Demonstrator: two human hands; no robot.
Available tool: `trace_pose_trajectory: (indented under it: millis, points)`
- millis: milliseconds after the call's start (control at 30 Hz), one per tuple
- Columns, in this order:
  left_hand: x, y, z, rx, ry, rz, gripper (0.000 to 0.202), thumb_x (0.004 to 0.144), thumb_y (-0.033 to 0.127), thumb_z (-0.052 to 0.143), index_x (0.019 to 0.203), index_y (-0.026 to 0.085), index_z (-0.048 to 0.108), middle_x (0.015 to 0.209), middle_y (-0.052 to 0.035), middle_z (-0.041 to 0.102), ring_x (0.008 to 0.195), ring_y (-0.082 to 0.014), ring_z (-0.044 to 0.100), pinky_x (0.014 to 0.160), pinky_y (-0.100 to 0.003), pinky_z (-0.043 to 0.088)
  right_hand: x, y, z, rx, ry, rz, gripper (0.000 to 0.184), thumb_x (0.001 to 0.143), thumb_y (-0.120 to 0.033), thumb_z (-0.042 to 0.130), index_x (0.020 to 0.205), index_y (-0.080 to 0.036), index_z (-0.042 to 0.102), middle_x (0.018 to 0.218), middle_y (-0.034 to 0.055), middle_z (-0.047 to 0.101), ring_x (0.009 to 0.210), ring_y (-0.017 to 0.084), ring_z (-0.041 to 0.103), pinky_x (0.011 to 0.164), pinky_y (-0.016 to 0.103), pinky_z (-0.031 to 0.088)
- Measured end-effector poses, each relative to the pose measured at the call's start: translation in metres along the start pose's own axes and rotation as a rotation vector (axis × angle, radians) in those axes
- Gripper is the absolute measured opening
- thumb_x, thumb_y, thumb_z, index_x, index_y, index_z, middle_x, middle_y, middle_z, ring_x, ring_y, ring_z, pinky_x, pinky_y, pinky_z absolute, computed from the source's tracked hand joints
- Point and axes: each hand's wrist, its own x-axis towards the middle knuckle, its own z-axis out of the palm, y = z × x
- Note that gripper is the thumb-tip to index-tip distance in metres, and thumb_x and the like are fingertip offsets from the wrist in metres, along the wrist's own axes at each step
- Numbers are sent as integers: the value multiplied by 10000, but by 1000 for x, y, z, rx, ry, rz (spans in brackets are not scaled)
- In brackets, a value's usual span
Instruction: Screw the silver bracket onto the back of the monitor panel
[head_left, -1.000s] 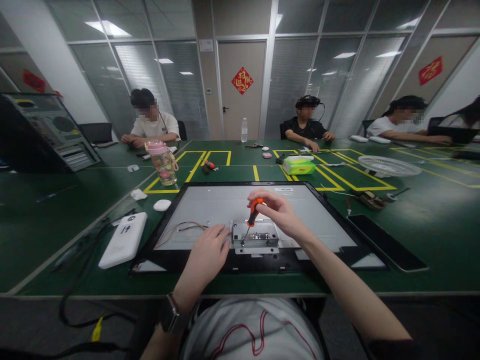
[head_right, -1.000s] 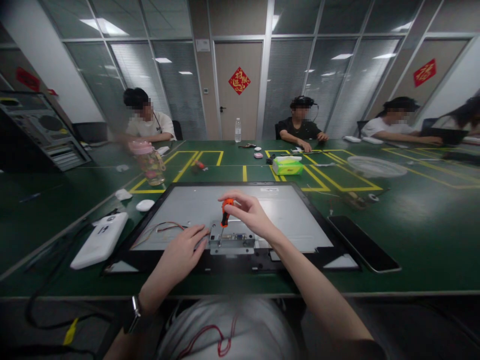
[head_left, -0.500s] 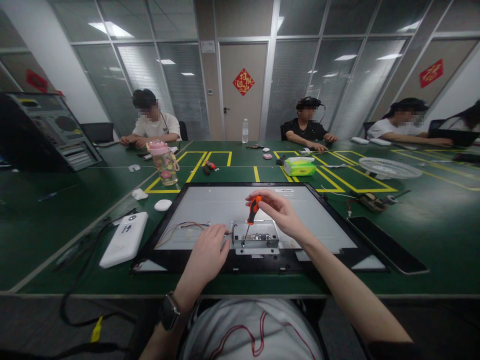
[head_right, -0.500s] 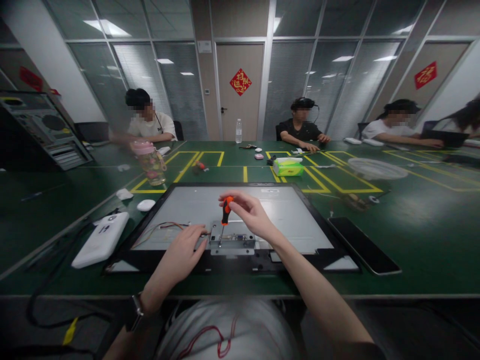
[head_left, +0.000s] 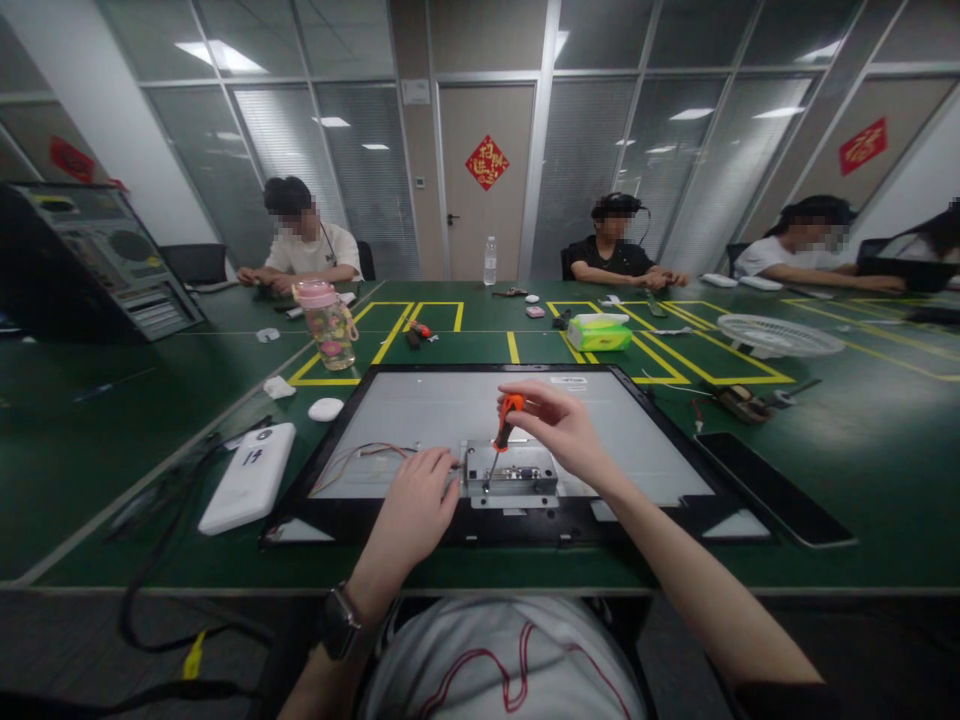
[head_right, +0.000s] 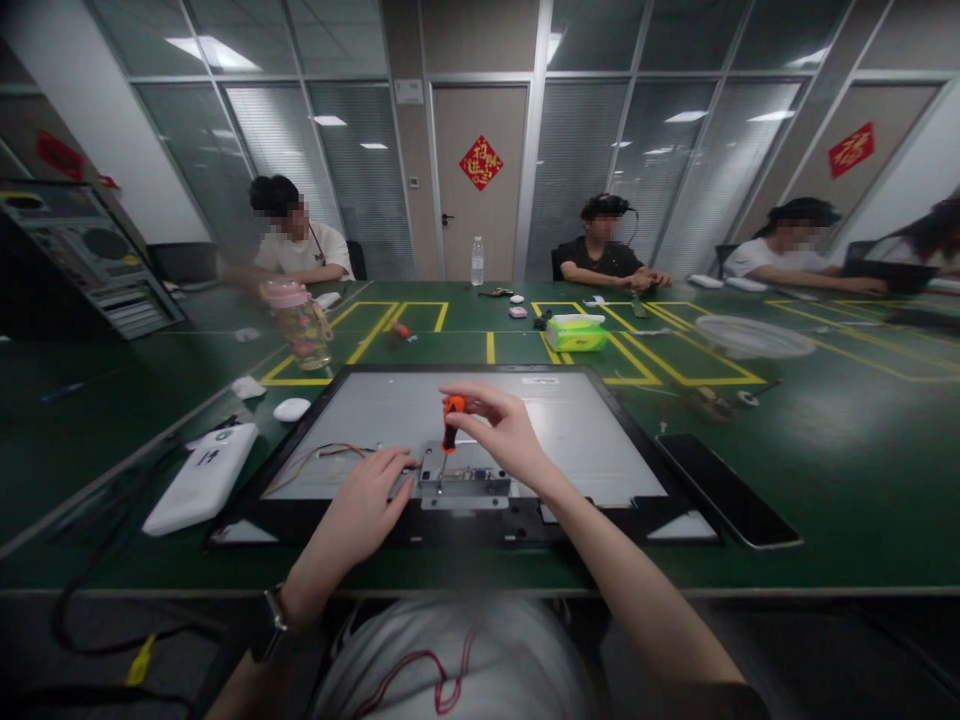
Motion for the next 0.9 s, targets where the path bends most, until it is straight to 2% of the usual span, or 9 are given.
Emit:
trace_pose_trajectory:
  millis: [100, 167, 267, 333, 467, 600, 667, 800, 900]
  points:
    - [0, -1, 0, 1, 2, -1, 203, 932, 193, 484, 1083, 177, 619, 1165, -99, 655, 1104, -260, 599, 991, -455, 470, -1, -1, 1, -188, 95, -130, 194, 815, -325, 742, 994, -252, 758, 923, 55, 662, 886, 199, 646, 866, 388, 549]
    - [0, -1, 0, 0, 6, -1, 207, 932, 196, 486, 1088, 177, 621, 1168, -99, 655, 1109, -260, 598, 994, -454, 471, -2, -3, 1, -164, 22, -135, 243, 907, -338, 628, 1116, -261, 724, 986, 72, 679, 962, 216, 653, 916, 422, 529]
    - [0, 0, 0, 3, -2, 0, 214, 934, 191, 487, 1098, 161, 621, 1179, -109, 652, 1120, -264, 592, 1006, -456, 463, -3, -5, 1, 10, -96, -26, 324, 961, -350, 535, 1254, -269, 646, 1079, 80, 699, 998, 222, 680, 898, 433, 553]
    - [1, 0, 0, 8, -3, -1, 216, 932, 187, 489, 1100, 156, 622, 1185, -113, 651, 1128, -268, 589, 1014, -459, 458, -3, -3, 2, 30, -57, 0, 283, 904, -352, 631, 1165, -261, 692, 1026, 67, 697, 933, 209, 685, 836, 394, 575]
    - [1, 1, 0, 4, 4, 0, 214, 929, 189, 496, 1097, 162, 625, 1177, -110, 654, 1116, -264, 595, 1005, -453, 465, -3, -1, 4, -120, 81, -116, 122, 806, -303, 750, 913, -245, 740, 892, 37, 616, 856, 177, 621, 799, 336, 549]
    - [0, 1, 0, 3, -4, -3, 216, 933, 194, 489, 1099, 156, 622, 1185, -113, 648, 1116, -267, 590, 1003, -458, 463, -5, -4, 2, 11, -104, -38, 282, 948, -333, 554, 1204, -268, 654, 1109, 81, 625, 967, 199, 644, 871, 392, 546]
    - [0, 1, 0, 3, -8, 0, 220, 935, 192, 484, 1104, 155, 620, 1186, -114, 647, 1113, -268, 590, 998, -460, 464, -5, -5, 2, 78, -155, 16, 326, 957, -340, 537, 1266, -268, 612, 1103, 81, 649, 947, 197, 661, 855, 394, 554]
    - [0, 0, 1, 5, 0, 8, 225, 936, 189, 477, 1110, 159, 616, 1179, -111, 647, 1110, -266, 590, 996, -462, 467, -4, 1, 7, -113, 11, -80, 215, 813, -312, 745, 1012, -241, 707, 891, 32, 625, 834, 181, 616, 792, 348, 530]
    - [0, 0, 2, 7, 2, 7, 223, 934, 187, 474, 1104, 162, 616, 1177, -111, 649, 1112, -266, 591, 997, -462, 468, -5, 4, 12, -213, 78, -168, 203, 764, -295, 795, 937, -243, 702, 839, 14, 591, 795, 182, 582, 785, 359, 506]
